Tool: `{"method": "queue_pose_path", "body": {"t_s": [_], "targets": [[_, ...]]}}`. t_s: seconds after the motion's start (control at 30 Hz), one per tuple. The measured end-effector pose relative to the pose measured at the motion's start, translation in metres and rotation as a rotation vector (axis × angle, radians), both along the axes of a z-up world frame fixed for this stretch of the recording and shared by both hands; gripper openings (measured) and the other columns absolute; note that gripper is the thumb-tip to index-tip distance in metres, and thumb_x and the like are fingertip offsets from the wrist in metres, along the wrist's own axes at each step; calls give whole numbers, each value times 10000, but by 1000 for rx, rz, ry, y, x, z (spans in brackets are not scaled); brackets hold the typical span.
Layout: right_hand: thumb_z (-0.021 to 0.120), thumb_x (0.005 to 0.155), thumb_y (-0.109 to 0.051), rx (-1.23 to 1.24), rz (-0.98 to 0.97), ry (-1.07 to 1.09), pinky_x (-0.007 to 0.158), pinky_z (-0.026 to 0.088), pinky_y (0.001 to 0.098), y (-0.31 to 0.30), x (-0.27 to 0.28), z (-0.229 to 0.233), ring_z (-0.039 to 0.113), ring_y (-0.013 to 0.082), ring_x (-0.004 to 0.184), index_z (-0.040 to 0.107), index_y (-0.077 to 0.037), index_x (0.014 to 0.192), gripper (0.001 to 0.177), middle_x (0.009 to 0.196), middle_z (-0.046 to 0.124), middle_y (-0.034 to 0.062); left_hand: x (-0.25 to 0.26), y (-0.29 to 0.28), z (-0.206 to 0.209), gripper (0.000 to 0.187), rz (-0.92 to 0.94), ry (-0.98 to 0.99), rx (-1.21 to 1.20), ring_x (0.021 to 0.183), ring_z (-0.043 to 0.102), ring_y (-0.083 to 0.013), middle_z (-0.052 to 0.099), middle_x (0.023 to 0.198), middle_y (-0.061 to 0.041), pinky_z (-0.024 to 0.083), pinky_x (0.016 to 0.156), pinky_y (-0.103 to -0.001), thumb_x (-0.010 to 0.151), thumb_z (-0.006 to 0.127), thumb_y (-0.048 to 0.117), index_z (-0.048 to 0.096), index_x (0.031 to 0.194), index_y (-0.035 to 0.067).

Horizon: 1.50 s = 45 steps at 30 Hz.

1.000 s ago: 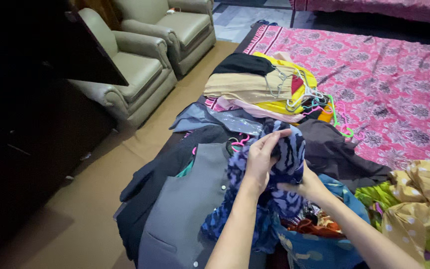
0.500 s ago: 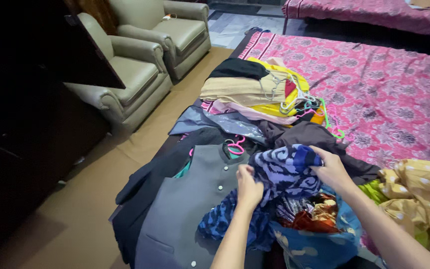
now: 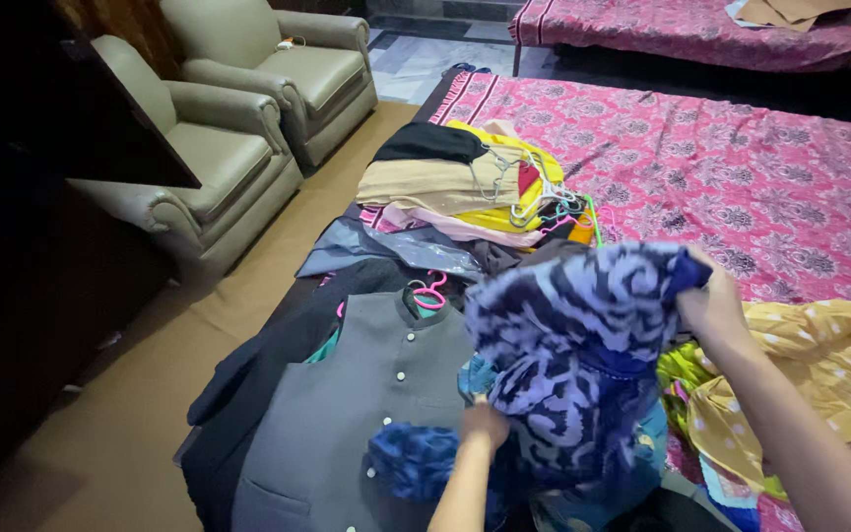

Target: The person sorts through a pile of clothes on a bed, picking up various garments and placing a grey waistcoat onto a pink plastic hanger.

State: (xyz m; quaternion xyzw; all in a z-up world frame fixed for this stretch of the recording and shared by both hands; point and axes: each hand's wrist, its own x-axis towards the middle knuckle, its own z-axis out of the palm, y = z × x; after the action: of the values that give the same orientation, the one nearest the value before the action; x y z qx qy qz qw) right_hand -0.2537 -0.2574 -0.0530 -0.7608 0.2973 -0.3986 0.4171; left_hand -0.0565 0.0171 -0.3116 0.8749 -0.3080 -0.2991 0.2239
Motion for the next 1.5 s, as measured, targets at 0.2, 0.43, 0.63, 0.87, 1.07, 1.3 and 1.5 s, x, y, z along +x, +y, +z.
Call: {"method": "queue_pose_path", "body": {"t_s": [0.2, 0.43, 0.63, 0.87, 1.07, 1.3, 1.5], "targets": [[909, 519, -106, -179, 216, 833, 1032, 492, 349, 15, -8, -87, 624, 260, 1202, 581, -89, 1335, 879, 1289, 661, 122, 12, -41, 100, 556, 380, 259, -232, 1268, 572, -456, 591, 1337, -318, 452, 1082, -477, 864, 563, 202, 498, 1372, -13], [920, 633, -241, 12, 549, 453, 1057, 420, 415, 87, 10, -124, 563, 312, 1269, 553, -25, 1375, 856, 1328, 622, 174, -13, -71, 196, 459, 498, 1185, -825, 1083, 671, -238, 690, 1160, -80, 560, 917, -415, 896, 462, 134, 551, 1345, 96], [816, 720, -275, -25, -42, 670, 986, 536, 397, 40, 2, -130, 686, 334, 1179, 627, -172, 1368, 683, 1233, 720, 167, 0, -61, 172, 687, 486, 721, -622, 1192, 629, -204, 568, 1350, -68, 550, 936, -362, 889, 654, 164, 332, 1491, 83], [671, 873, -140, -314, -443, 604, 980, 517, 519, -51, -87, -43, 658, 434, 1133, 681, -46, 1312, 450, 1207, 700, 260, -33, -53, 143, 835, 154, 796, -319, 1015, 643, -241, 630, 1278, -127, 505, 754, -422, 713, 882, 358, 481, 1386, 68], [722, 927, -188, -380, -521, 348, 1100, 485, 467, -147, -184, -33, 597, 402, 1199, 505, 56, 1341, 528, 1246, 610, 279, -47, -63, 88, 475, 105, 399, -350, 971, 728, -237, 746, 1039, -113, 573, 865, -366, 758, 850, 385, 695, 1044, 38], [951, 575, -207, -317, -644, 720, 1200, 390, 520, -177, -241, -83, 452, 490, 1447, 209, 35, 1628, 1311, 1563, 405, 343, -60, -64, 36, 362, -90, 217, -193, 1001, 718, -320, 750, 1015, -182, 546, 931, -418, 820, 758, 384, 735, 957, 50], [910, 682, -279, -35, -488, 882, 1135, 481, 444, -153, -223, -112, 613, 357, 1319, 551, -5, 1428, 872, 1428, 622, 241, -65, -58, 50, 272, -112, 149, -49, 1048, 694, -362, 736, 1053, -205, 533, 962, -444, 823, 730, 296, 719, 949, 55]]}}
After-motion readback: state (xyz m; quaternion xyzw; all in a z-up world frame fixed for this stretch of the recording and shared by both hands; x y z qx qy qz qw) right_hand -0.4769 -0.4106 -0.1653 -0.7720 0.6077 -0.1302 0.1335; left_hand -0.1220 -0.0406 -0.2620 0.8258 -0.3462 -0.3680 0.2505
